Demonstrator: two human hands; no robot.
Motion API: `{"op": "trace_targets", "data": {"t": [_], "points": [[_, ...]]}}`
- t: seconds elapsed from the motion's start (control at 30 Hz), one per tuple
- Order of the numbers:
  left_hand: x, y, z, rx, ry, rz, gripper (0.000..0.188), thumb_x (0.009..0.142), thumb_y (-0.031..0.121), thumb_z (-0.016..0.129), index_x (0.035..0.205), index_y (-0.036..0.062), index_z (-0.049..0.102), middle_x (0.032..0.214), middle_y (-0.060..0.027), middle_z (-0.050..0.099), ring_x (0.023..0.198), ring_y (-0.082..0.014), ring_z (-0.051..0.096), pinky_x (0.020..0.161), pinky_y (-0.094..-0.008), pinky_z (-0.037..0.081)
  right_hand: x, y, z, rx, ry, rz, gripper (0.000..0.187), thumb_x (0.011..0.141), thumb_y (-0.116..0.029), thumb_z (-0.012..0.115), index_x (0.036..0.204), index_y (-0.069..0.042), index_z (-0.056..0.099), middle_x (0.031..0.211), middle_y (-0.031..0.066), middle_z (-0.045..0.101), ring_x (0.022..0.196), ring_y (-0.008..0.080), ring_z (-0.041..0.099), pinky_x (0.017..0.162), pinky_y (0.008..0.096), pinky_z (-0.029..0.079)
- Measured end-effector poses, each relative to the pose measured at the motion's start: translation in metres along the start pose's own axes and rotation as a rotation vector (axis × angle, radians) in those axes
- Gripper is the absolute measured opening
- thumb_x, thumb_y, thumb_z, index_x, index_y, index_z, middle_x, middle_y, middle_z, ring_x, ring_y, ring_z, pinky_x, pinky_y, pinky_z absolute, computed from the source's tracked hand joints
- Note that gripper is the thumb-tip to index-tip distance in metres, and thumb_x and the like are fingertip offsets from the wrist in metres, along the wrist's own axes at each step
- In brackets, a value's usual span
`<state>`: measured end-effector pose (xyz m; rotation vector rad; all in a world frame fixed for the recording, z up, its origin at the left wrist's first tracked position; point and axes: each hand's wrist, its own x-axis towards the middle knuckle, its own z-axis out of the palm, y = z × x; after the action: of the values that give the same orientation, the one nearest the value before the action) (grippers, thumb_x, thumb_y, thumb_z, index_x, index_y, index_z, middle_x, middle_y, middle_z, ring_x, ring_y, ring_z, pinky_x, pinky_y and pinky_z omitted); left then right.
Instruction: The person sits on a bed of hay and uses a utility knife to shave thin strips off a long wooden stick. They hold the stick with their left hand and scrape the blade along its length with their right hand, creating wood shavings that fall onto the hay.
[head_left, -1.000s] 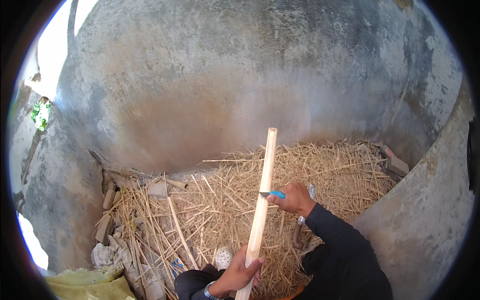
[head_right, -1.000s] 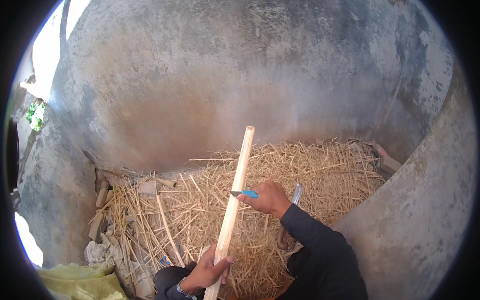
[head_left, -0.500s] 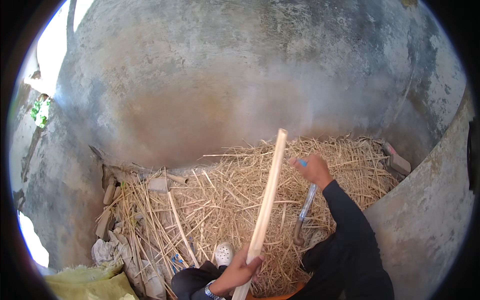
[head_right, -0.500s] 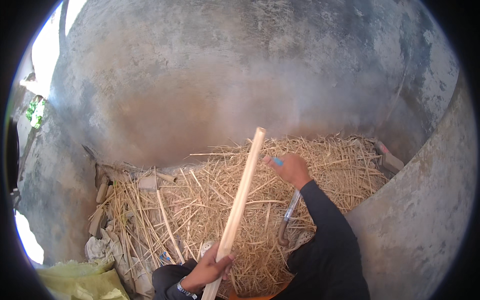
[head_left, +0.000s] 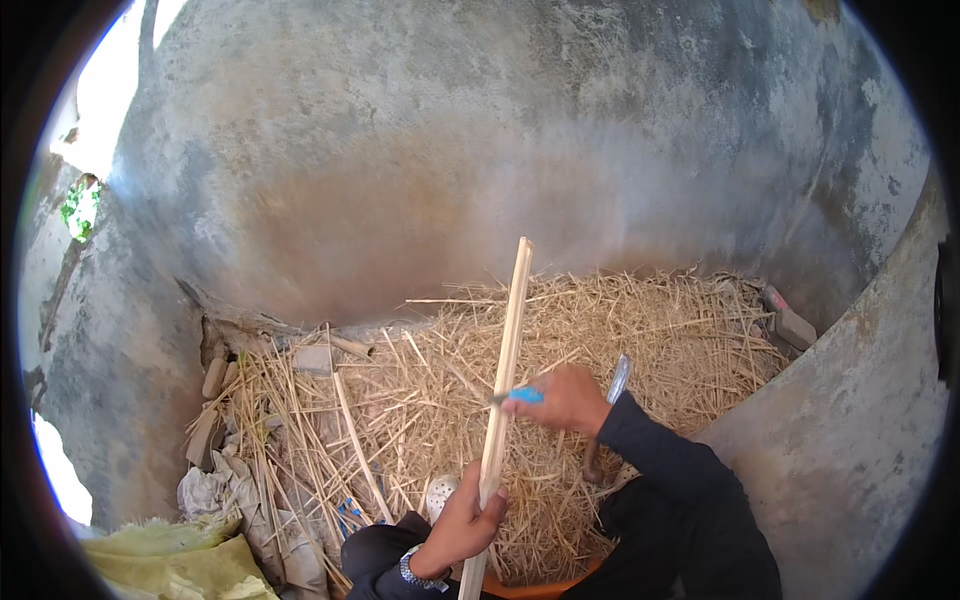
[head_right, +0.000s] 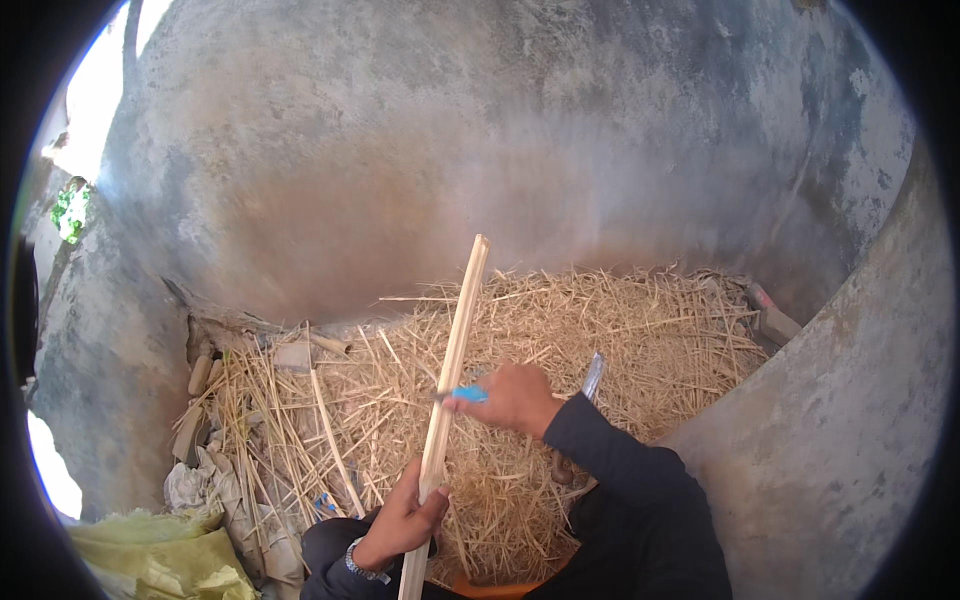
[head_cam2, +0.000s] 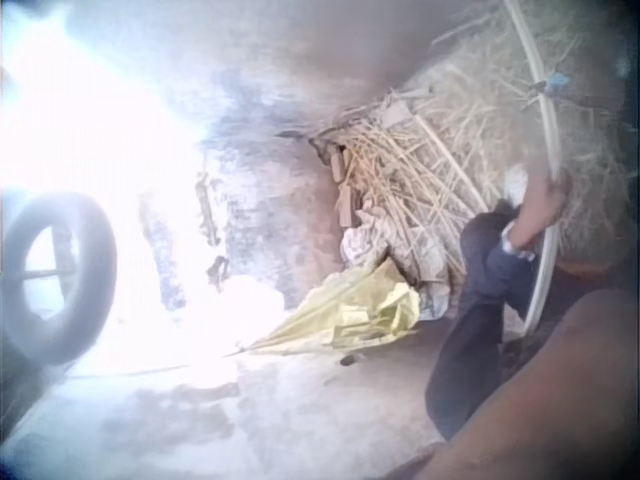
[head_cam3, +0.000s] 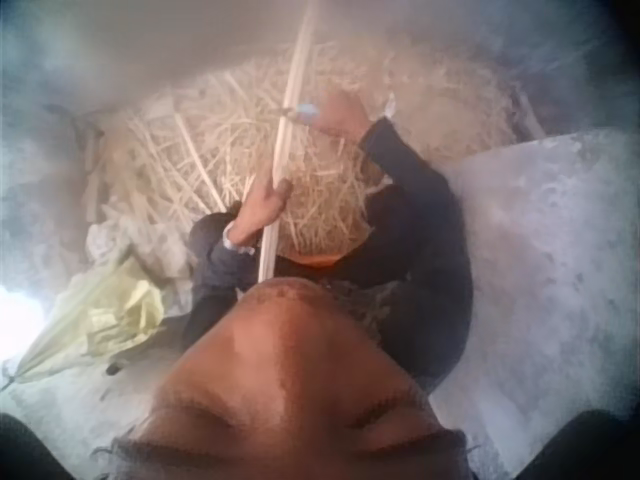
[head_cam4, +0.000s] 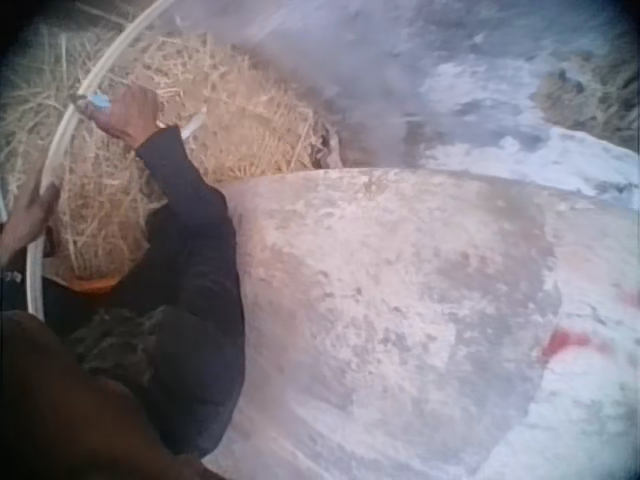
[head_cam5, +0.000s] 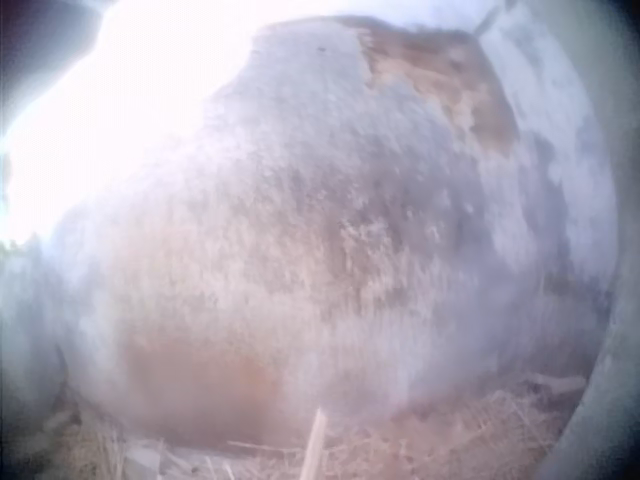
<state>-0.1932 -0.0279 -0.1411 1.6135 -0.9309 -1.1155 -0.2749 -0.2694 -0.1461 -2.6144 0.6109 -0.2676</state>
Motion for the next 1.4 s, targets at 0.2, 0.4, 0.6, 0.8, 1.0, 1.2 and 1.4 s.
{"op": "trace_targets", "data": {"t": [0.2,0.4,0.6,0.8,1.0,1.2,1.4], "points": [[-0.015,0.032,-0.001,0.377,0.123,-0.005,0.034,0.091,0.017,0.054,0.120,0.0024,0.041,0.071,-0.0234,0.059,0.062,-0.0363,0.062,0.054,-0.0403,0.046,0.009,0.005,0.005,0.004,0.201,-0.084,0.076,0.078,-0.079,0.044,0.055,-0.010,0.063,0.043,0.0072,0.051,0.040,0.0256,0.054,0.042,0.0382,0.041],[-0.010,0.023,-0.002,0.386,0.170,0.156,0.039,0.088,0.014,0.055,0.124,0.0020,0.044,0.062,-0.0207,0.058,0.055,-0.0396,0.060,0.051,-0.0435,0.046,-0.017,-0.015,0.008,0.006,0.099,-0.125,0.076,0.078,-0.080,0.044,0.060,-0.010,0.067,0.045,0.0067,0.052,0.042,0.0261,0.056,0.044,0.0404,0.044],[-0.018,0.019,0.005,0.426,0.044,0.083,0.042,0.085,0.014,0.057,0.125,0.0043,0.045,0.059,-0.0225,0.057,0.056,-0.0412,0.060,0.052,-0.0467,0.047,0.034,0.072,-0.031,-0.108,0.266,0.360,0.078,0.083,-0.079,0.037,0.060,-0.011,0.067,0.043,0.0050,0.051,0.040,0.0180,0.052,0.042,0.0377,0.042],[-0.011,0.023,-0.003,0.524,0.141,0.122,0.045,0.084,0.015,0.056,0.126,0.0046,0.047,0.056,-0.0205,0.056,0.054,-0.0410,0.060,0.053,-0.0474,0.047,-0.009,0.011,0.013,-0.073,0.091,-0.028,0.081,0.078,-0.084,0.035,0.062,-0.011,0.067,0.048,0.0080,0.053,0.048,0.0230,0.057,0.043,0.0388,0.041],[-0.013,0.029,-0.009,0.579,0.168,0.058,0.045,0.083,0.014,0.058,0.127,0.0050,0.051,0.058,-0.0200,0.056,0.053,-0.0361,0.061,0.053,-0.0416,0.047,0.018,0.043,-0.014,-0.137,0.143,0.229,0.077,0.080,-0.080,0.040,0.058,-0.011,0.065,0.051,0.0101,0.056,0.049,0.0253,0.059,0.046,0.0394,0.042],[-0.009,0.018,-0.006,0.602,0.172,0.137,0.048,0.082,0.013,0.057,0.128,0.0017,0.050,0.055,-0.0197,0.055,0.052,-0.0378,0.059,0.051,-0.0436,0.047,-0.021,-0.005,0.008,-0.101,0.070,-0.103,0.080,0.079,-0.082,0.039,0.055,-0.009,0.062,0.044,0.0079,0.051,0.041,0.0241,0.054,0.041,0.0380,0.040],[-0.010,0.016,-0.003,0.644,0.162,0.159,0.052,0.081,0.013,0.058,0.129,-0.0023,0.047,0.052,-0.0191,0.054,0.049,-0.0390,0.057,0.050,-0.0468,0.046,0.010,0.046,-0.001,-0.052,0.093,0.165,0.081,0.079,-0.083,0.035,0.056,-0.011,0.063,0.047,0.0090,0.053,0.045,0.0246,0.057,0.045,0.0401,0.043]]}}
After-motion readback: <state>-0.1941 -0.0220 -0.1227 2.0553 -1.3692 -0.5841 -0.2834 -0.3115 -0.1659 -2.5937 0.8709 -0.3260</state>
